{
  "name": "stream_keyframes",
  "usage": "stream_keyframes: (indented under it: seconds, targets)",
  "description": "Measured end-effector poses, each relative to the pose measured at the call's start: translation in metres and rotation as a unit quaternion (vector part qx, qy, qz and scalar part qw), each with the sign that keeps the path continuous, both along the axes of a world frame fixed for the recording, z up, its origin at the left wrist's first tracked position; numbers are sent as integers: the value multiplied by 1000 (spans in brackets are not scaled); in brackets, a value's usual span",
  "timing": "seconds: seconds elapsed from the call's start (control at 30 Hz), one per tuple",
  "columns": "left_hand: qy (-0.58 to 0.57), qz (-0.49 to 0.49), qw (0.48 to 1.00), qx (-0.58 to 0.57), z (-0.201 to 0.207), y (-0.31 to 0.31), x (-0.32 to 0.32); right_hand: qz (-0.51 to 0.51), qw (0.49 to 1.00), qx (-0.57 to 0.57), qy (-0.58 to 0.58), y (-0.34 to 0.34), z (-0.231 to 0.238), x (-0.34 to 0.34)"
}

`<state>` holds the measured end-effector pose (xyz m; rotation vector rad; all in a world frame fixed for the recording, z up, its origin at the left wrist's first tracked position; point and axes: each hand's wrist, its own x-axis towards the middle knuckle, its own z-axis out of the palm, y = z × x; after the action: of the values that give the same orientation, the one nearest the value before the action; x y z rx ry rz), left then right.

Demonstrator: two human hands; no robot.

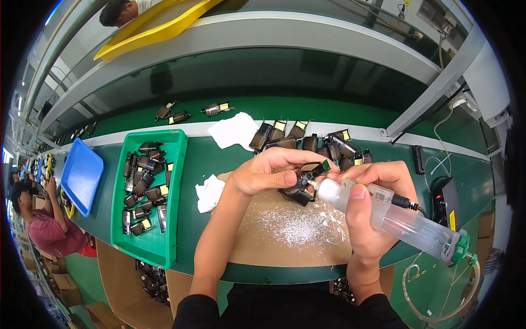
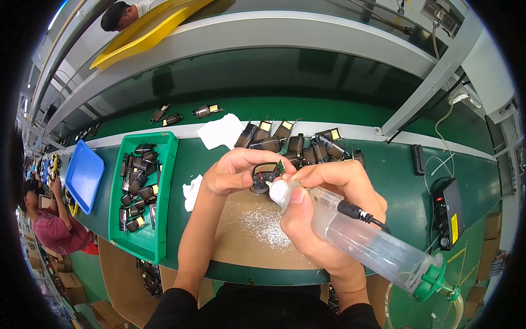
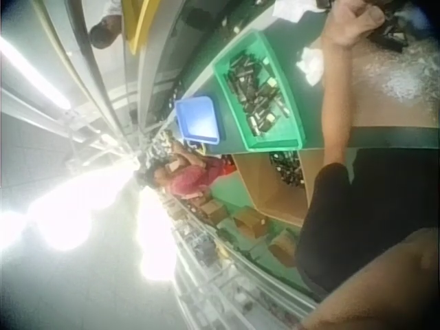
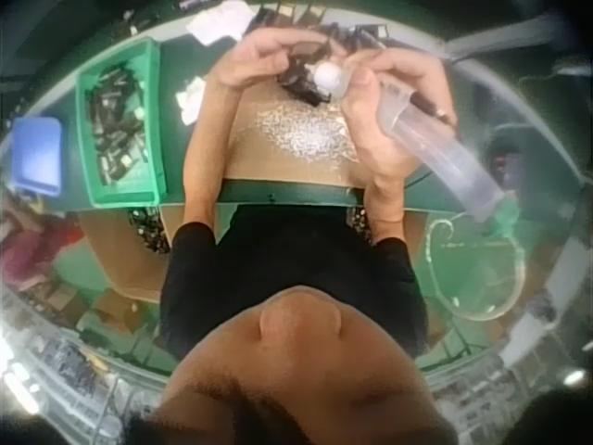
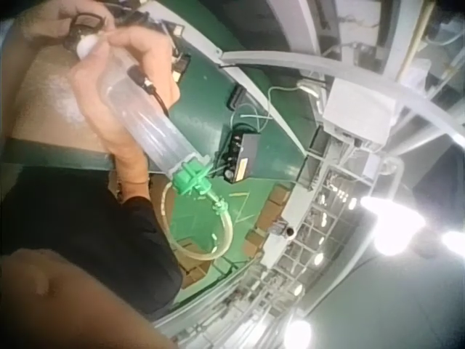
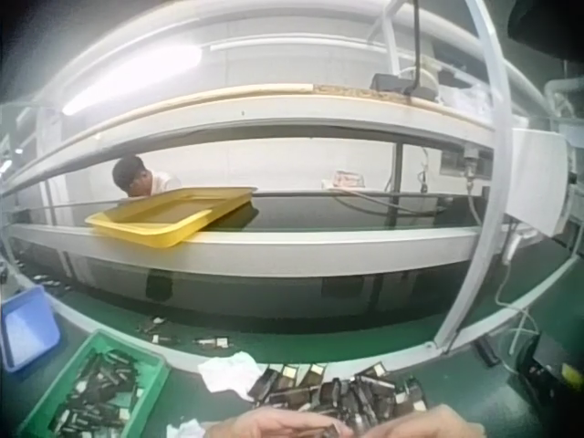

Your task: The person applies glue or sealant to small electronic components using a syringe.

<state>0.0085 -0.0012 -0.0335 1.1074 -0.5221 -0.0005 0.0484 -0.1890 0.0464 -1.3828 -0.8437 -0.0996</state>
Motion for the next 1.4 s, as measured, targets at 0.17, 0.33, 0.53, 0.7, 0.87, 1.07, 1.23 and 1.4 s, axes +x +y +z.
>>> stream_keyframes:
  seconds: [0.17,0.33,0.53,0.7,0.87,1.07,1.23,1.4]
  targets:
    - [1,-1,1000,5,0,1,0,4,1000,2,10,-1,0,-1]
    - [0,-1,1000,15,1,4,-3,0,1000,-7,2,0,0,-2]
    - [-16,-1,1000,22,1,4,-1,-1,1000,-10,8,-2,1,-3]
    - [-25,-11,999,23,1,6,-3,5,1000,-16,4,-3,2,-4]
    - [-36,-18,999,27,-1,7,-3,13,1000,-13,18,-4,3,-5]
    - [-37,-17,999,36,0,8,-3,12,1000,-11,23,-4,2,-6]
    - [-45,-22,998,40,4,8,-4,20,1000,-15,6,-6,5,-7]
    - [-5,26,999,39,9,3,-4,16,1000,-12,-15,-7,2,-5]
